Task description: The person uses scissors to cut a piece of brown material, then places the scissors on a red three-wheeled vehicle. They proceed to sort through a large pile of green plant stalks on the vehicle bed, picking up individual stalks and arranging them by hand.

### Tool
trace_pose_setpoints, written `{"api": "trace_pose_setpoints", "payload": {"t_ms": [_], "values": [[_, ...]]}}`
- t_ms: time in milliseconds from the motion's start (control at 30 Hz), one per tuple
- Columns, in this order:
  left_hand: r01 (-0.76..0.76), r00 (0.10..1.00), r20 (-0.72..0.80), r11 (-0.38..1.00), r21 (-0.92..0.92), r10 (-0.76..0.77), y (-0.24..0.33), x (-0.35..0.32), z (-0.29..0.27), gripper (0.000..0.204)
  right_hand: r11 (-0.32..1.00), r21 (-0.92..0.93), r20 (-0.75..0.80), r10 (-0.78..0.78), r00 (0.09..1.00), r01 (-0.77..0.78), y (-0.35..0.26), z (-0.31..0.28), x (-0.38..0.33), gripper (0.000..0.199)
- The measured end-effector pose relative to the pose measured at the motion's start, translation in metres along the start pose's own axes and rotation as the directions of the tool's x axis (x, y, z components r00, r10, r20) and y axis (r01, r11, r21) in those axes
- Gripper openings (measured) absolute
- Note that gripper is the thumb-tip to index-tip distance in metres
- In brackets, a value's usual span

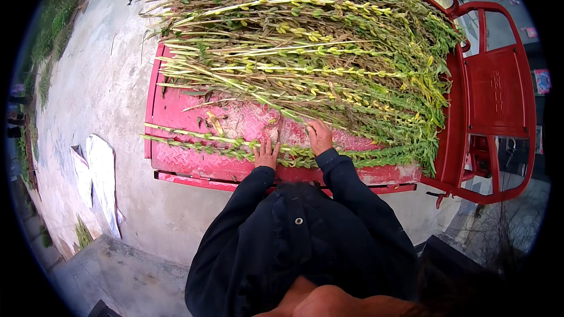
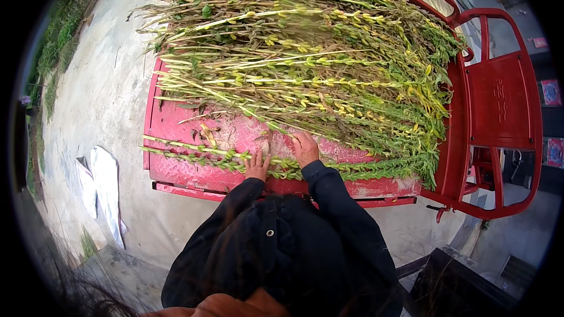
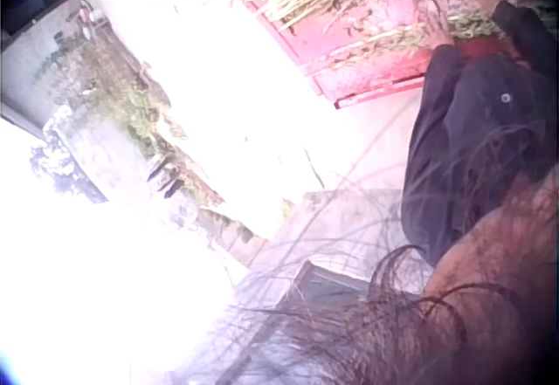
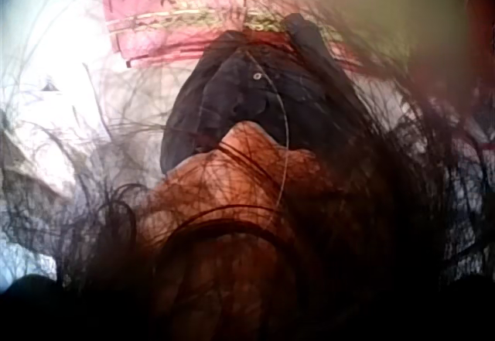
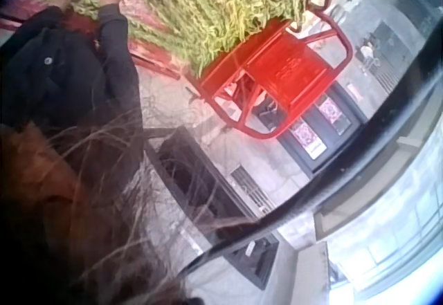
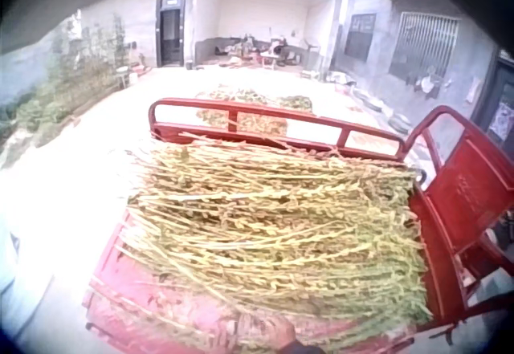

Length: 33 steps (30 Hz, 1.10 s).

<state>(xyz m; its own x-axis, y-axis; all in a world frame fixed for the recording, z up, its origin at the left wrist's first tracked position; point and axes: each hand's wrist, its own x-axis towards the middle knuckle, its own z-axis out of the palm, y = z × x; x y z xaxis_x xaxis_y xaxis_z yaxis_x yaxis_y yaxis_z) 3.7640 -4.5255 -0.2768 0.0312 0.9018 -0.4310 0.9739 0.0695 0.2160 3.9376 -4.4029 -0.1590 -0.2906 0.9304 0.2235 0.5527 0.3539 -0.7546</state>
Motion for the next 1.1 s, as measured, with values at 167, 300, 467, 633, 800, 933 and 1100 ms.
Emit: {"api": "trace_pose_setpoints", "payload": {"t_ms": [167, 300, 467, 633, 800, 933, 1100], "values": [[0.027, 0.997, 0.071, 1.0, -0.007, -0.026, 0.004, 0.002, -0.01, 0.055, 0.949, -0.289, -0.009, -0.135, 0.991, 0.127, -0.045, -0.08, 0.071, 0.012], [-0.002, 1.0, 0.016, 0.984, -0.176, 0.005, -0.002, -0.005, -0.036, 0.079, 0.803, -0.545, 0.045, -0.26, 0.965, 0.242, -0.03, -0.142, 0.122, 0.011], [0.025, 0.968, -0.198, 0.839, -0.544, -0.157, -0.016, 0.013, -0.051, 0.082, 0.686, -0.727, -0.008, -0.056, 0.998, 0.033, 0.037, -0.164, 0.142, 0.018], [-0.109, 0.889, -0.437, 0.866, -0.487, -0.134, -0.024, 0.051, -0.067, 0.067, 0.48, -0.848, -0.064, 0.33, 0.942, -0.226, 0.095, -0.144, 0.145, 0.032], [-0.091, 0.995, -0.077, 0.871, -0.483, 0.062, -0.022, 0.087, -0.06, 0.055, 0.606, -0.794, 0.216, 0.211, 0.953, 0.045, 0.087, -0.093, 0.147, 0.035], [-0.033, 0.967, 0.21, 0.892, -0.451, 0.142, 0.013, 0.082, -0.039, 0.046, 0.711, -0.696, 0.353, 0.218, 0.91, 0.1, 0.078, -0.074, 0.14, 0.044], [0.05, 0.997, 0.078, 0.832, -0.553, -0.008, 0.015, 0.074, -0.017, 0.035, 0.779, -0.611, 0.365, 0.124, 0.923, 0.137, 0.067, -0.055, 0.131, 0.035]]}}
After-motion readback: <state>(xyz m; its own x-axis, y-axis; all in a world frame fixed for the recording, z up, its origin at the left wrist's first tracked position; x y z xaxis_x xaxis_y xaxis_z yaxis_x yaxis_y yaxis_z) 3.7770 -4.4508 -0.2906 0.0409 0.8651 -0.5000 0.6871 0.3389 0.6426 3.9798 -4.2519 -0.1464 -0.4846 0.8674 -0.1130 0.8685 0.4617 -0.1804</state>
